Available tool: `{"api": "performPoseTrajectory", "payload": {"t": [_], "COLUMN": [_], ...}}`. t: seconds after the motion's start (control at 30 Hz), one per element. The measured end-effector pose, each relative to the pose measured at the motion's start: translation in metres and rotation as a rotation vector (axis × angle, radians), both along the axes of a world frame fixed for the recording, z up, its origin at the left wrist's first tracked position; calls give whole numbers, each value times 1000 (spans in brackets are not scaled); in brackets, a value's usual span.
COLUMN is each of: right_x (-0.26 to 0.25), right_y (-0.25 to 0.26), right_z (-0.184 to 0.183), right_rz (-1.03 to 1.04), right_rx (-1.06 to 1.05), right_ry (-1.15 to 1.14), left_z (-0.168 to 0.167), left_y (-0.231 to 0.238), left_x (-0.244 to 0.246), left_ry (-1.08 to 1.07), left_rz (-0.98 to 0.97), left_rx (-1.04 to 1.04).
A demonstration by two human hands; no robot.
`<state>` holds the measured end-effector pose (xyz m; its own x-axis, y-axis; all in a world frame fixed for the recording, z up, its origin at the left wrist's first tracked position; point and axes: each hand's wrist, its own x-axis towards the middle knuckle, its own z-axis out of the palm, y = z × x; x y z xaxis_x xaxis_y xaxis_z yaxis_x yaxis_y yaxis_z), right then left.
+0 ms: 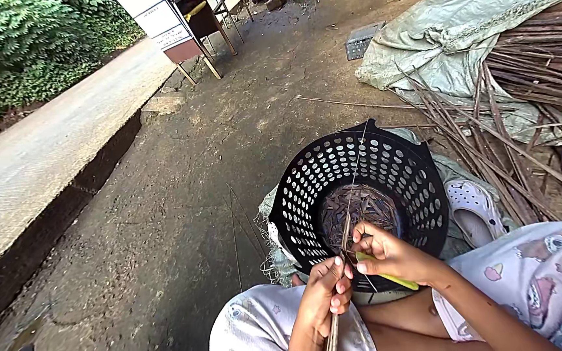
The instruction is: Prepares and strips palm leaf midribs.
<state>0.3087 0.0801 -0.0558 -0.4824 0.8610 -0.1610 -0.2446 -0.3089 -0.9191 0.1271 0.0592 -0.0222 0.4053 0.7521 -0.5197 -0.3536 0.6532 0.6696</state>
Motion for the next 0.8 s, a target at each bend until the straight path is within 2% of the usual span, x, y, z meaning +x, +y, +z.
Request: {"api": "performPoseTrajectory", "payload": {"t": [0.17,0.47,0.67,0.8], "right_x": [0,-6,-9,-14], "right_y": [-3,-9,-9,-11], "right_z": [-1,-4,-1,-2], "right_rz": [-41,-87,-146,-240], "right_rx": [182,180,139,247], "right_ry": [-127,-4,-54,-163], "left_z": [0,1,3,2], "left_y": [1,-2,-2,1], "left_x": [-1,-2,-3,0], "left_ry": [2,9,58,45], "left_rz": [-7,-50,-40,-39], "left_rx": [0,63,77,52]}}
